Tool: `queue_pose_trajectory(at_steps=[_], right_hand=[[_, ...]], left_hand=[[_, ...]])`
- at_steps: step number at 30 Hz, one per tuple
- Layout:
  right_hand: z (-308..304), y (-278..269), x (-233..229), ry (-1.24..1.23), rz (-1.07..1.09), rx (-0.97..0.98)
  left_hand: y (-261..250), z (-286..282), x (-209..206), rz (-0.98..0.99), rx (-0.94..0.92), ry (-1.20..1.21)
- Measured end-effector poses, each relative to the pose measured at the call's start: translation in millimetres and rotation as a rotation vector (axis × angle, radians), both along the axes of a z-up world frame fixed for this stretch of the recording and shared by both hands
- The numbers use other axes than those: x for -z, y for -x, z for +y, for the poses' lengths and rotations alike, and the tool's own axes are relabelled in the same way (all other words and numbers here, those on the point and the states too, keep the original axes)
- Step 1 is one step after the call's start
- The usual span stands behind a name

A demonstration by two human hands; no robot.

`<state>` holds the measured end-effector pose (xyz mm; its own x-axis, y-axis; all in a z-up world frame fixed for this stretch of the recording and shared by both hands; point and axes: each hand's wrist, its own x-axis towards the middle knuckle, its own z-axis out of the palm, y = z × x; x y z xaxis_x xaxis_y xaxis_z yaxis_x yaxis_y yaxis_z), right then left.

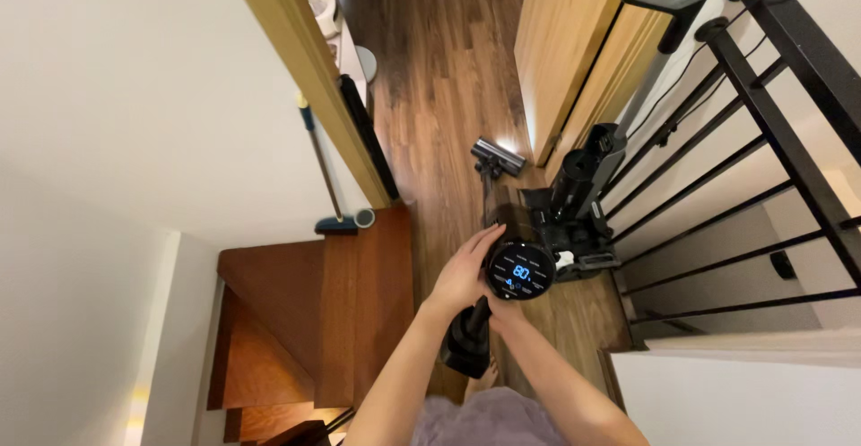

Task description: The person operates a wet-dry vacuum cleaner by hand to clean a wood floor, moving the vacuum head back and forth while monitoring the digital display on the handle.

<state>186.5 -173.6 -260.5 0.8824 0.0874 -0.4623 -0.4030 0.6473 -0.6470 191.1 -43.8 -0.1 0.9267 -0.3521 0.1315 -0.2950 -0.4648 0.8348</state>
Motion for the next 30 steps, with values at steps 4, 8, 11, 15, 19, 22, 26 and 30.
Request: queue_pose_trajectory(at_steps=[4, 8, 11, 15, 19, 22, 26, 30], right_hand=[[-17, -24, 7, 0.071, 0.0, 0.015], [-31, -45, -5, 0.174, -0.015, -0.047], [-39, -51, -19, 0.131, -0.079, -0.077], [-39, -60, -34, 0.172, -0.078, -0.07], [-34, -76, -36, 0.297, -0.039, -0.064], [-30, -86, -43, 0.443, -0.002, -0.089], [-34, -110, -39, 0.53, -0.007, -0.077], [-33, -133, -27, 0.579, 0.05, -0.098]], left_hand=[[-30, -13, 2, 0.008, 0.001, 0.017], [-53, -22, 0, 0.034, 0.011, 0.045], [-65, -26, -6, 0.181, 0.014, 0.054], [-87, -28, -9, 0.15, 0.025, 0.029], [-103, -23, 6, 0.028, -0.014, 0.068], [-116, -17, 17, 0.002, -0.043, 0.072], [-138, -9, 22, 0.108, -0.043, 0.101], [-163, 1, 28, 0.13, 0.016, 0.146]])
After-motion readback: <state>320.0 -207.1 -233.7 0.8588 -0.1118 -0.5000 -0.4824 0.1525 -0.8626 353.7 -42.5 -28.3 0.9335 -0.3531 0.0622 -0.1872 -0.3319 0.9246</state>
